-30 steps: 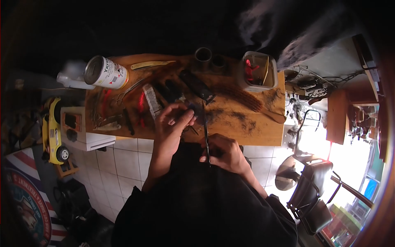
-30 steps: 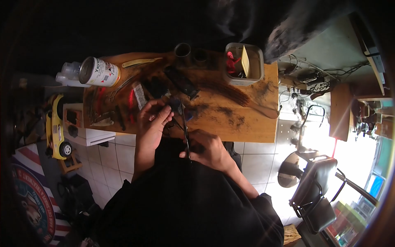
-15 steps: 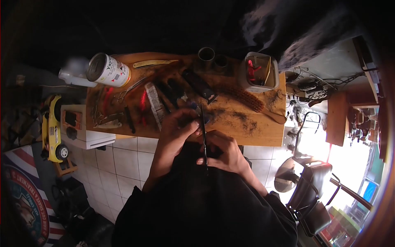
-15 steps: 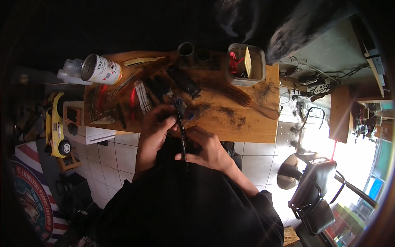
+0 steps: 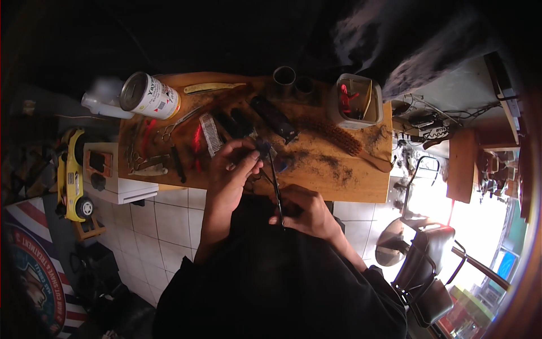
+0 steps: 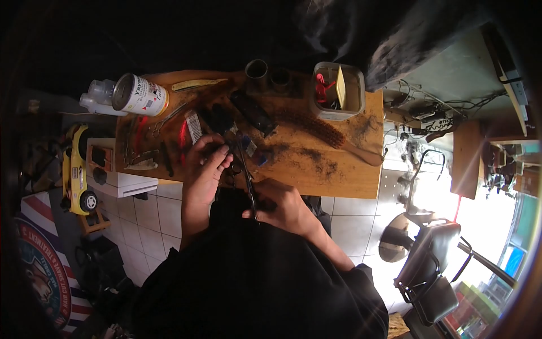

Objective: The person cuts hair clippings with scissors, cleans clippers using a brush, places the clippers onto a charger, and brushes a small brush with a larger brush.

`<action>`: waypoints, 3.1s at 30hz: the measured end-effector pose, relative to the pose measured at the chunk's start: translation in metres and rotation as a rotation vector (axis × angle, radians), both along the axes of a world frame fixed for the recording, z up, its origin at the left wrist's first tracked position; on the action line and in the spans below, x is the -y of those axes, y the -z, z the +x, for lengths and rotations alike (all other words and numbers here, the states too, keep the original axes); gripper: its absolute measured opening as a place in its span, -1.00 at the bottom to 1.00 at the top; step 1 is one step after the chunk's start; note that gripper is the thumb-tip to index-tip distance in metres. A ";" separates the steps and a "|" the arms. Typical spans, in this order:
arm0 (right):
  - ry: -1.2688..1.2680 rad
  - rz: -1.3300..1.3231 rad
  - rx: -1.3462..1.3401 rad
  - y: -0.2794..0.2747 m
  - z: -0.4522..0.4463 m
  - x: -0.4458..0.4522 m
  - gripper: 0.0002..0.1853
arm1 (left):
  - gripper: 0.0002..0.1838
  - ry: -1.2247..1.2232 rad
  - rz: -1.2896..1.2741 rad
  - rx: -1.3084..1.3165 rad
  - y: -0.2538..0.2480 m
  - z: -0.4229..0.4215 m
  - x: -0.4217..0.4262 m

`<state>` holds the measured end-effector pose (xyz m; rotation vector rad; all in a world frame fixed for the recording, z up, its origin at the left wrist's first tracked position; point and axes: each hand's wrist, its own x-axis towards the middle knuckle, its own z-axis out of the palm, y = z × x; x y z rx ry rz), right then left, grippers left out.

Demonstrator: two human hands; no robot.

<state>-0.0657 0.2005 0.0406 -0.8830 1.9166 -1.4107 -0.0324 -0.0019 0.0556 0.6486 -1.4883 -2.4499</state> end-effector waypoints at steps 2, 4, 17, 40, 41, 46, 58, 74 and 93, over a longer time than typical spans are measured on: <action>0.000 -0.028 -0.004 0.001 0.000 0.001 -0.48 | -0.79 -0.023 -0.050 -0.012 0.001 0.001 0.001; -0.009 -0.049 -0.003 0.002 0.000 0.002 -0.46 | -0.77 -0.027 0.067 -0.037 -0.009 -0.002 0.002; 0.024 -0.110 -0.004 -0.009 -0.003 0.006 -0.36 | -0.85 0.056 -0.589 -0.051 -0.003 0.008 -0.002; 0.163 -0.021 -0.143 -0.005 0.003 0.009 -0.50 | -0.87 -0.112 -0.806 -0.034 -0.017 0.002 -0.019; 0.168 -0.027 -0.132 0.000 0.004 0.008 -0.49 | -0.87 -0.122 -0.803 -0.021 -0.017 0.002 -0.019; 0.092 -0.041 -0.115 -0.010 0.000 0.007 -0.39 | -0.89 -0.157 -0.804 0.019 -0.012 0.004 -0.015; 0.095 -0.081 -0.152 -0.014 0.000 0.009 -0.37 | -0.89 -0.049 -0.745 -0.029 -0.014 0.005 -0.016; 0.076 -0.076 -0.068 -0.008 0.001 0.007 -0.43 | -0.89 -0.103 -0.749 0.027 -0.019 0.006 -0.013; -0.023 -0.161 0.096 -0.006 0.000 0.002 -0.48 | -0.86 0.228 -0.185 0.074 -0.011 0.011 0.010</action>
